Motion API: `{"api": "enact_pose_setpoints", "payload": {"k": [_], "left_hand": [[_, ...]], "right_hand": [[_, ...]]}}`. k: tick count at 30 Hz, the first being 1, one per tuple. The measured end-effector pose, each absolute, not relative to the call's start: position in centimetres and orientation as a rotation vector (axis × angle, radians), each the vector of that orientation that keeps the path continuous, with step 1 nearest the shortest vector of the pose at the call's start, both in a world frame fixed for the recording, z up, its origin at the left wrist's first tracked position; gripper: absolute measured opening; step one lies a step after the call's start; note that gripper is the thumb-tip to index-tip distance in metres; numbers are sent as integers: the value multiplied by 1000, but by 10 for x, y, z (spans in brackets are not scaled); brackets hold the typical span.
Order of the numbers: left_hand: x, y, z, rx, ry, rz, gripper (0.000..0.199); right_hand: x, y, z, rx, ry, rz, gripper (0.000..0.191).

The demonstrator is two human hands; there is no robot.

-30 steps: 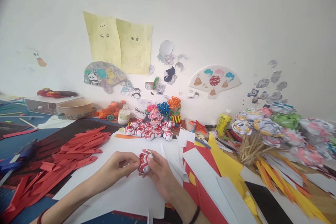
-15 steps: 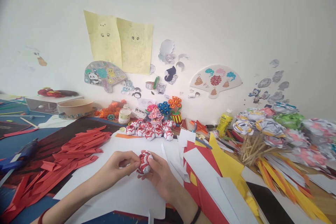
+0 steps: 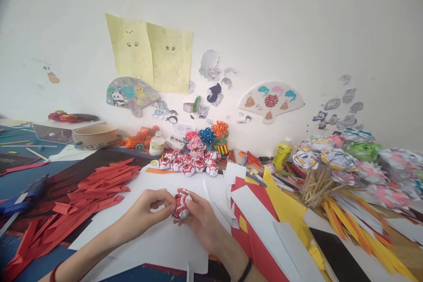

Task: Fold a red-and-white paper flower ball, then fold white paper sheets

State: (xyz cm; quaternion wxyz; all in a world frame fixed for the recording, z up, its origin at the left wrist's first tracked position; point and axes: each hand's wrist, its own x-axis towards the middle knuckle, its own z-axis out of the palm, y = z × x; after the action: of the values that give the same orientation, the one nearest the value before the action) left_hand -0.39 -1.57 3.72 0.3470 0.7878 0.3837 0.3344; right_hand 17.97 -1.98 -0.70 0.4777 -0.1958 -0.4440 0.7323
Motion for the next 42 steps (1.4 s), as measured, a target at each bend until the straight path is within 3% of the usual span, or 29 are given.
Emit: {"api": "enact_pose_setpoints", "payload": {"k": [10, 21, 28, 42], "left_hand": [[-2, -15, 36, 2048, 1068, 941, 23], [-8, -14, 38, 2120, 1105, 1095, 25], [-7, -16, 36, 2233, 1071, 1053, 14], [-9, -16, 33, 2405, 1051, 959, 14]], "right_hand": [[180, -18, -12, -513, -1142, 1681, 58], [180, -18, -9, -405, -1120, 1718, 35], [179, -17, -15, -394, -1141, 1739, 43], [177, -18, -15, -490, -1212, 1536, 46]]}}
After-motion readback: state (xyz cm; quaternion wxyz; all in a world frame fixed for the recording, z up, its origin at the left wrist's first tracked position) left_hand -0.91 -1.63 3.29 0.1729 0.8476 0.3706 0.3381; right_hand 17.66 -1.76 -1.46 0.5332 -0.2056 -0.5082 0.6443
